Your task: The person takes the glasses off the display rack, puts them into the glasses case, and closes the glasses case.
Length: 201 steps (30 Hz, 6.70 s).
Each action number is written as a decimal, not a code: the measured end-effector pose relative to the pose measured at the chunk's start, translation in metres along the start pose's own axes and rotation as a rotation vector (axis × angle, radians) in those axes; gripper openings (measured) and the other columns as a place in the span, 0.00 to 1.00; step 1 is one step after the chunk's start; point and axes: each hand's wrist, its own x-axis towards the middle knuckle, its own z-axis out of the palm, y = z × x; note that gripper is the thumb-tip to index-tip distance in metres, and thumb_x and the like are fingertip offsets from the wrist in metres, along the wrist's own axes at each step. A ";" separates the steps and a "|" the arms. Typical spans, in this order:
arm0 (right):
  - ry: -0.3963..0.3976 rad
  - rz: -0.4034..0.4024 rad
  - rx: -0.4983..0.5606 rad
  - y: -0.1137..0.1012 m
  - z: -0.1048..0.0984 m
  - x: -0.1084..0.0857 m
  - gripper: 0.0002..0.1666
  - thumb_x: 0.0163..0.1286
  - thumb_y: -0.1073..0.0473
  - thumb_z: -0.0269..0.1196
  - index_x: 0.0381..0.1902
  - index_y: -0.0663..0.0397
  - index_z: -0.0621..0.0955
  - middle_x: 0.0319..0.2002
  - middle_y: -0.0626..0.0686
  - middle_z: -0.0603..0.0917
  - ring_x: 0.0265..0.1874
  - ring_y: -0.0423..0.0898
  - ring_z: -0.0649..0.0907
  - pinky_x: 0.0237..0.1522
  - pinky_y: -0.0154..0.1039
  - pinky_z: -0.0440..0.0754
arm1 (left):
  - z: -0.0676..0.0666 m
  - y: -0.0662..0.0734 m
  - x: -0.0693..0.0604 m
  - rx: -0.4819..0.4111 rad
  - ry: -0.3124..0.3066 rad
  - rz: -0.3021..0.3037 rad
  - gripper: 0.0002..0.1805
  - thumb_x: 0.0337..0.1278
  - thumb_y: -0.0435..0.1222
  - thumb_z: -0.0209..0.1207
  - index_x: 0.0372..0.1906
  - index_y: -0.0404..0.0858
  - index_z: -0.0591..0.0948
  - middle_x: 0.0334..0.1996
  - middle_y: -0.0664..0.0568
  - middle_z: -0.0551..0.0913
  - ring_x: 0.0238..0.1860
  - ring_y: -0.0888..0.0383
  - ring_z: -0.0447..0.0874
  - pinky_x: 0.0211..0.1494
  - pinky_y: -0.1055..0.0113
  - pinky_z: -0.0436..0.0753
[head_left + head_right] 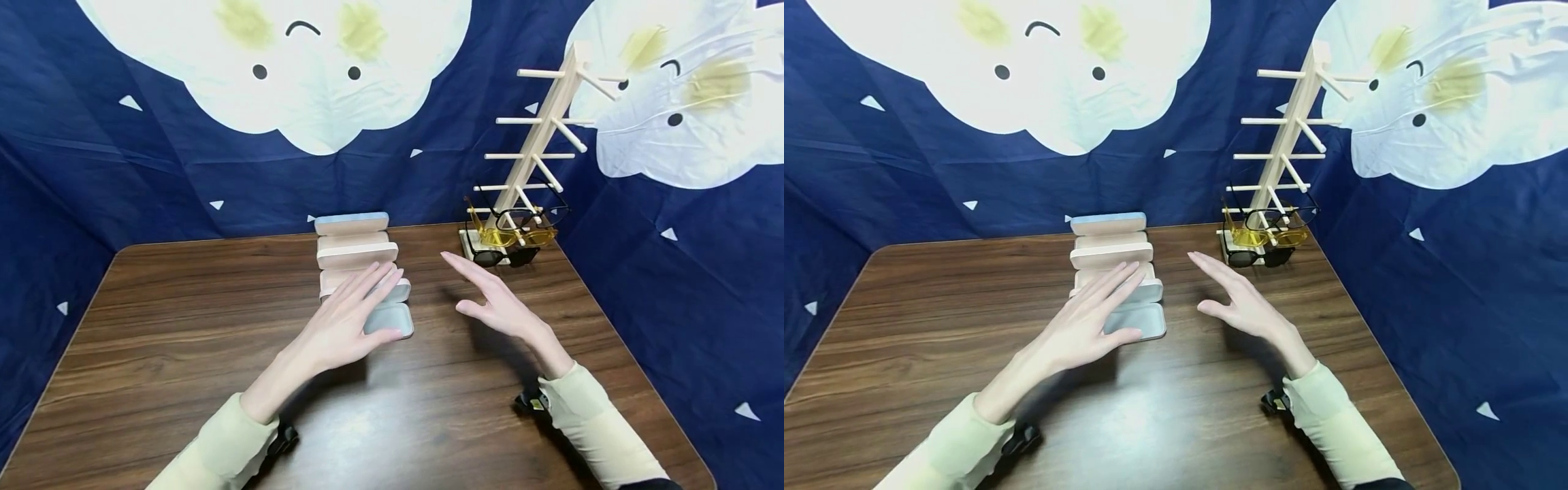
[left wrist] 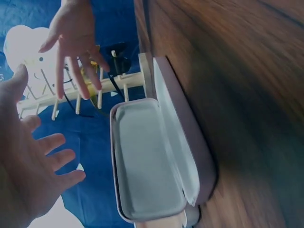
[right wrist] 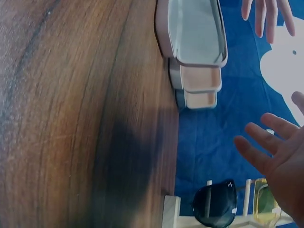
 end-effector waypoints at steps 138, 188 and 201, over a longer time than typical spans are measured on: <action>0.620 0.475 0.876 0.125 -0.064 -0.052 0.12 0.80 0.61 0.57 0.41 0.61 0.84 0.32 0.51 0.92 0.29 0.46 0.92 0.36 0.40 0.91 | 0.134 0.059 0.161 -1.221 0.019 -0.579 0.31 0.76 0.48 0.53 0.77 0.42 0.68 0.70 0.45 0.78 0.70 0.47 0.78 0.73 0.56 0.76; 0.304 0.340 0.882 0.078 -0.017 -0.060 0.13 0.82 0.62 0.52 0.48 0.61 0.82 0.44 0.54 0.91 0.41 0.48 0.92 0.47 0.44 0.90 | 0.095 0.052 0.060 -1.188 0.033 -0.565 0.27 0.75 0.41 0.55 0.73 0.35 0.71 0.65 0.38 0.80 0.66 0.45 0.80 0.71 0.53 0.79; 0.246 0.308 0.882 0.058 -0.004 -0.039 0.11 0.81 0.62 0.54 0.48 0.63 0.81 0.44 0.53 0.90 0.42 0.46 0.91 0.47 0.45 0.90 | 0.073 0.039 0.038 -1.173 0.054 -0.597 0.29 0.76 0.44 0.54 0.75 0.39 0.69 0.67 0.38 0.79 0.67 0.37 0.79 0.65 0.49 0.80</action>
